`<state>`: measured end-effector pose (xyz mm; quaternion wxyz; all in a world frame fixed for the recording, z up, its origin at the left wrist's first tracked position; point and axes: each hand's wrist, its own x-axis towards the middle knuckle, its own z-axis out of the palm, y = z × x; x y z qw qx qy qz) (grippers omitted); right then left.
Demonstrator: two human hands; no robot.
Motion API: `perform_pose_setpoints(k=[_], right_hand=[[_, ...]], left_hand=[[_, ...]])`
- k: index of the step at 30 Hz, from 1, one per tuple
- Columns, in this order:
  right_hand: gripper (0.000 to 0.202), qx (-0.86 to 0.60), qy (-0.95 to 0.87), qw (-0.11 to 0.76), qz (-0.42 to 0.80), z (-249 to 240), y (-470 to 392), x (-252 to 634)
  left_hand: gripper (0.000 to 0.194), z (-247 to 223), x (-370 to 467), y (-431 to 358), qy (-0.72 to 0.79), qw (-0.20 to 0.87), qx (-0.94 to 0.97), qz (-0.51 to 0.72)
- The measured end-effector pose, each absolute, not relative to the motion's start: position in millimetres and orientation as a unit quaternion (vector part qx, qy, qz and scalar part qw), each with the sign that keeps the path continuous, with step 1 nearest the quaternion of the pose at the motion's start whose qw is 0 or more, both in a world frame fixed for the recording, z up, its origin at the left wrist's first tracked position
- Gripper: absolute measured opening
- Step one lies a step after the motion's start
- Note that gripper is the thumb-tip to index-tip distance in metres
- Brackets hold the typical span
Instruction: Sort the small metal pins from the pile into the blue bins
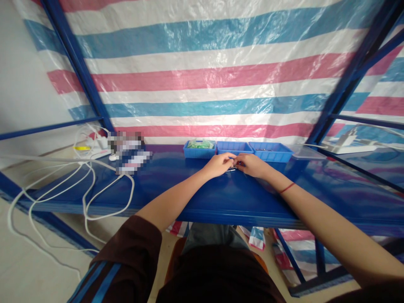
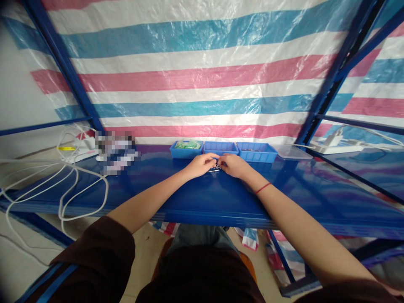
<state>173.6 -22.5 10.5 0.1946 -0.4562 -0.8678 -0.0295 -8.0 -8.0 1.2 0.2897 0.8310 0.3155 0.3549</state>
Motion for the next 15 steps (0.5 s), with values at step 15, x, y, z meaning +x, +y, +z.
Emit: perform_pose_setpoints(k=[15], right_hand=[[0.022,-0.431,-0.702,0.489,0.287,29.0,-37.0,159.3]], left_hand=[[0.023,2.1,-6.4,0.7,0.354,0.307,0.757,0.455]])
